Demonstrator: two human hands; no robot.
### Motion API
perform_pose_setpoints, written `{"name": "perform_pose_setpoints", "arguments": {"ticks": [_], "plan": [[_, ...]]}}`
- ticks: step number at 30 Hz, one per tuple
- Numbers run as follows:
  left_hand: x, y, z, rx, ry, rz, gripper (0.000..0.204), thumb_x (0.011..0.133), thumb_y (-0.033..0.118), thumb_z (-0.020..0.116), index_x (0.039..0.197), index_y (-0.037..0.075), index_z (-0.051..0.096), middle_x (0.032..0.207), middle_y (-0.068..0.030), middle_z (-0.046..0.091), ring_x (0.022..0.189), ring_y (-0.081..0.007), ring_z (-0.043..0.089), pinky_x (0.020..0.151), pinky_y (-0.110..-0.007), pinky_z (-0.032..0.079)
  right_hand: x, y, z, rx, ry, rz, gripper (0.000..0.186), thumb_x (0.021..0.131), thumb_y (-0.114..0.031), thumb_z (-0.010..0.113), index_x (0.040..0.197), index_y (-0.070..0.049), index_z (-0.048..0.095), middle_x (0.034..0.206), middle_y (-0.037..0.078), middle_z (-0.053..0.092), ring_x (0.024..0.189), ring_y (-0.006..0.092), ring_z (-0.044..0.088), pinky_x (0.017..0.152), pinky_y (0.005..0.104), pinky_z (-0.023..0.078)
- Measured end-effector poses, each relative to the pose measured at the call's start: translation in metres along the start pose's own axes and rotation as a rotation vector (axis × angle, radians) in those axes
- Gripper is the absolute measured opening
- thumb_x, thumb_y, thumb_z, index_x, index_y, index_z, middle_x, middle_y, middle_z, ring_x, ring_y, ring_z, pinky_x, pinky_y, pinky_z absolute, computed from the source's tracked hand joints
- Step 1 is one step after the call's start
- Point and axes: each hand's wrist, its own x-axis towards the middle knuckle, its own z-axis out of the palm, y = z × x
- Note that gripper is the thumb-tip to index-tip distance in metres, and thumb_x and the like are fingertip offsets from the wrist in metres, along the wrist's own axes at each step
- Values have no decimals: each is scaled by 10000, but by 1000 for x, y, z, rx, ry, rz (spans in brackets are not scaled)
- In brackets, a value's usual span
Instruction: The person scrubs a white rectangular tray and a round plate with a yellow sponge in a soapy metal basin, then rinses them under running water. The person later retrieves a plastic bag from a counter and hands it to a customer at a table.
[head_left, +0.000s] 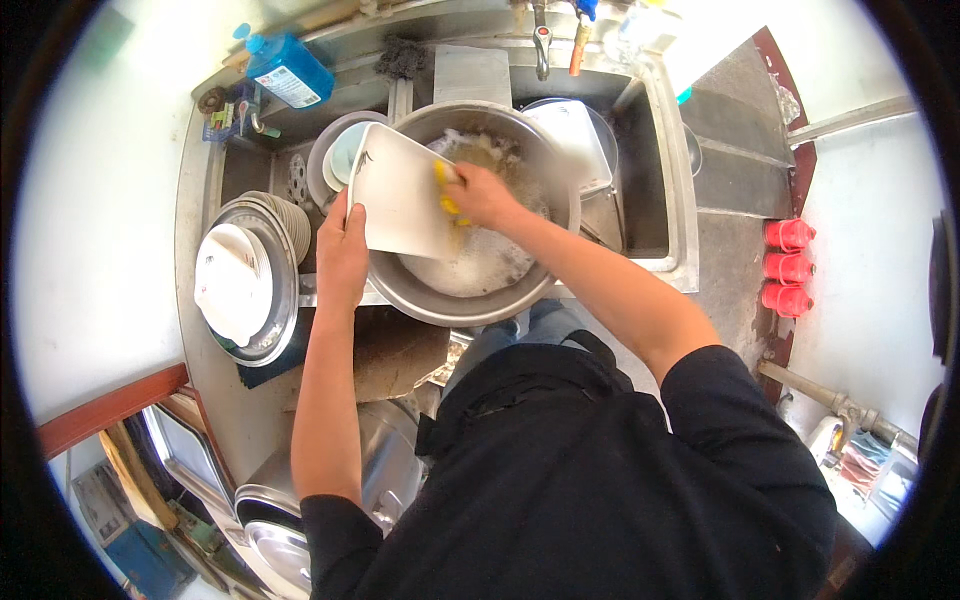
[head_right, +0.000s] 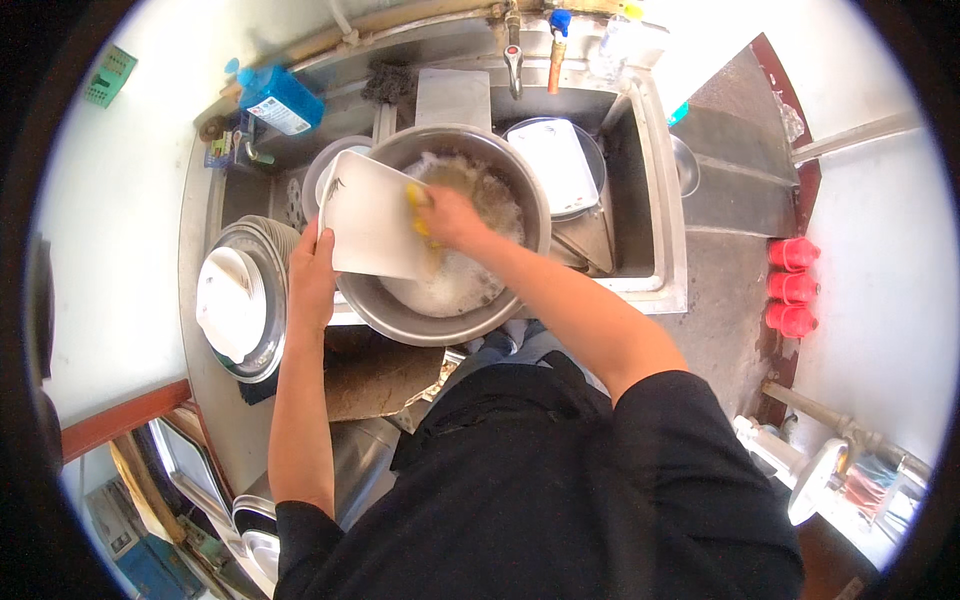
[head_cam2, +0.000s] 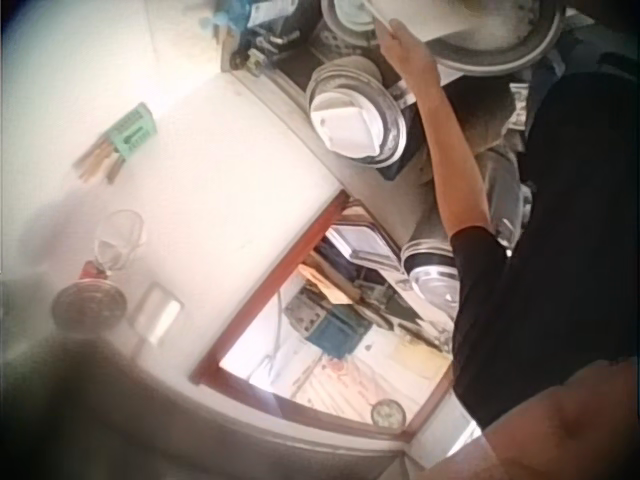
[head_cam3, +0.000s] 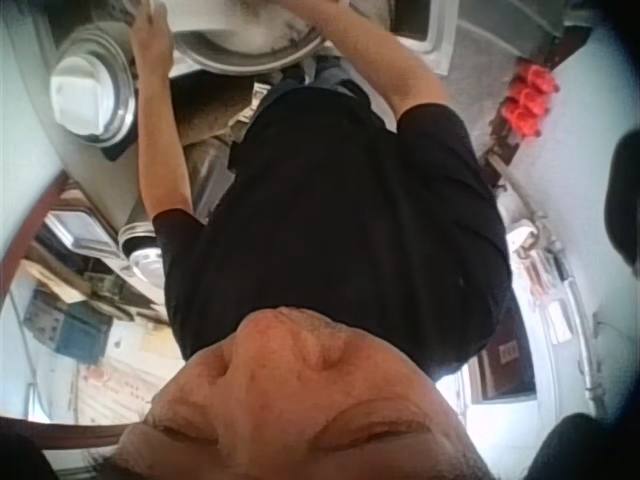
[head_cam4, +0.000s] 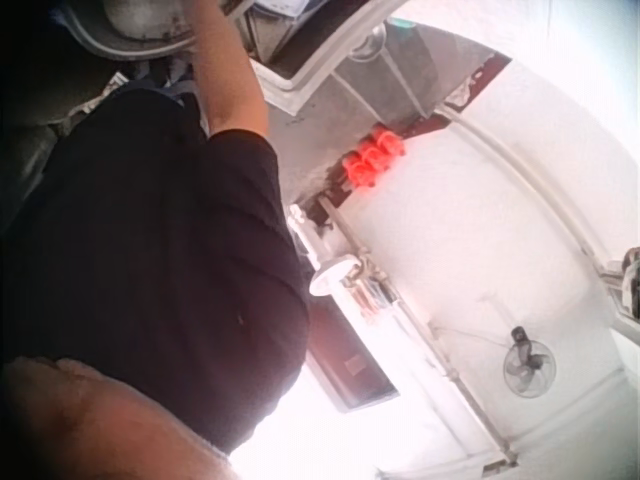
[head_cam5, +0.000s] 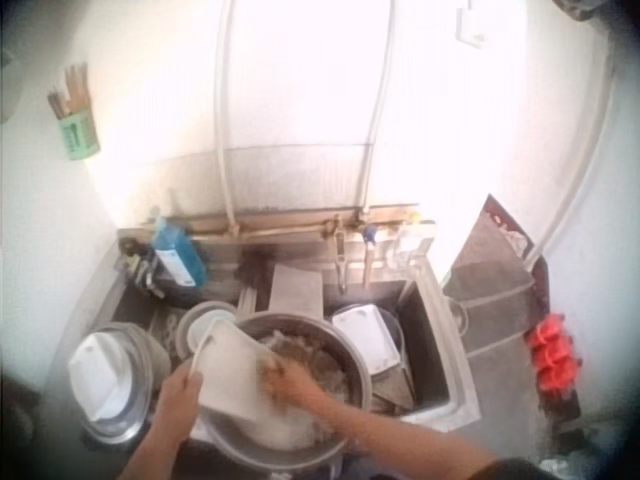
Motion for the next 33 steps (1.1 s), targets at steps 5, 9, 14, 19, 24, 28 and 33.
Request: {"name": "perform_pose_setpoints", "arguments": {"ticks": [5,9,14,19,24,28,33], "plan": [[-2,10,3,103,-34,119,415,1011,149,455,1365,-61,512,1234,-170,646,1097,-214,602,985,-328,432,-26,-41,62,50,59,-484,257,927,-232,592,1016,6,627,990,232,630,989,362,607,873,447,481],[5,21,6,111,-103,128,397,1007,127,452,1340,-75,525,1208,-193,657,1087,-232,619,978,-341,443,-7,36,52,-217,-59,-253,220,905,-197,596,1012,-13,653,981,233,655,954,385,624,847,458,494],[13,33,0,310,-143,287,417,908,0,455,1306,-11,580,1188,-213,666,1145,-287,627,997,-353,449,-14,27,-35,-64,340,-160,222,942,-211,579,980,-11,669,906,203,689,815,288,668,734,399,524],[22,46,22,453,-288,597,358,865,-51,509,1176,11,673,1106,-133,702,1111,-243,630,1009,-345,446,-24,-16,-93,631,183,-2,258,970,-214,582,1138,-36,664,971,31,677,852,119,613,753,276,492],[7,47,55,251,43,566,282,957,81,517,1196,2,645,1302,-145,603,1221,-245,547,1035,-378,420,-58,-46,-68,551,-126,-4,294,986,-219,588,1218,-49,648,1053,53,662,949,137,609,847,292,489],[-32,49,78,-383,43,28,419,1058,291,428,1289,-33,561,1300,-136,581,1191,-196,530,990,-364,429,-56,-60,-26,242,-87,-498,346,965,-201,602,1258,-17,622,1066,112,644,964,205,610,856,328,489],[-35,59,60,167,-4,28,378,1007,228,546,1272,-40,526,1113,-134,637,1011,-202,588,902,-340,458,-3,-78,-14,248,-67,-301,294,954,-205,552,1144,-12,665,1005,186,661,963,290,639,868,380,489]]}}
